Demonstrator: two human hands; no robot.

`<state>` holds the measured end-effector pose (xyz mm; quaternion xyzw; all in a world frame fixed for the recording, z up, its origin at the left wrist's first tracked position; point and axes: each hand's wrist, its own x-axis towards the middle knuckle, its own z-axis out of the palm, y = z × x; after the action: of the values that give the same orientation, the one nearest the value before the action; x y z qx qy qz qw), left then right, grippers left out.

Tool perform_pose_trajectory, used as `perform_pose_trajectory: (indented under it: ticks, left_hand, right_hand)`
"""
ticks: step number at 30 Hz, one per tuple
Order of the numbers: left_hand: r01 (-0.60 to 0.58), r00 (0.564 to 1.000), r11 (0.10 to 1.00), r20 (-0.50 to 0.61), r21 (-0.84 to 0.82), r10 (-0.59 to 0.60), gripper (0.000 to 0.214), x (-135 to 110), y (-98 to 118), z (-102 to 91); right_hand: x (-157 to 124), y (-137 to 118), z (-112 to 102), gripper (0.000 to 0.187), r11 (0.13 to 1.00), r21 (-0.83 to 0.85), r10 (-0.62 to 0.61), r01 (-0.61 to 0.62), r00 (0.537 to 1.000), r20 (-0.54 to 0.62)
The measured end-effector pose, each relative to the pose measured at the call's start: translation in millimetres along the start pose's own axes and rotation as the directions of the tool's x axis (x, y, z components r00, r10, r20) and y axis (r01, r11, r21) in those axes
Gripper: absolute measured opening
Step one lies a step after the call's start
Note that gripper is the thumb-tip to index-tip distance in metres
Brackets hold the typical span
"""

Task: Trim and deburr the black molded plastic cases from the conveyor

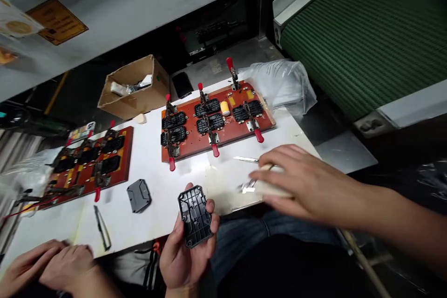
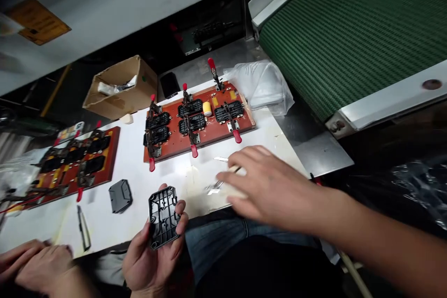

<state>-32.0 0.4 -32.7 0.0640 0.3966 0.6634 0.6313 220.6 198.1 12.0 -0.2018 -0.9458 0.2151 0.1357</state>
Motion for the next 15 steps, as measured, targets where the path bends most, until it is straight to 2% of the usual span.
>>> perform_pose_trajectory:
  ticks: [2,4,7,9,11,15]
  left_hand:
    - [0.054,0.998,0.998,0.010,0.010,-0.055,0.064,5,-1,5.1]
    - [0.100,0.995,0.995,0.002,0.030,-0.100,0.065,8,-5,12.2]
    - [0.124,0.992,0.991,-0.002,0.055,-0.125,0.074,11,-12,23.1]
    - [0.118,0.992,0.991,0.040,0.060,-0.120,0.085,14,-15,28.7]
    - [0.111,0.988,0.992,0.103,0.061,-0.116,0.093,17,-16,32.6]
    - [0.079,0.980,0.996,0.182,0.037,-0.085,0.095,25,-18,34.0]
  right_hand:
    - [-20,45,9,0.040,0.977,-0.099,0.191,-0.191,0.982,-0.010]
    - [-39,87,21,0.044,0.920,-0.192,0.341,-0.341,0.939,-0.035]
    - [-54,120,36,0.051,0.869,-0.279,0.410,-0.409,0.910,-0.059]
    - [-50,118,41,0.054,0.866,-0.303,0.390,-0.398,0.916,-0.091]
    - [-38,103,46,0.050,0.895,-0.269,0.336,-0.355,0.935,-0.115]
    - [-3,67,69,0.037,0.959,-0.168,0.225,-0.227,0.974,-0.033]
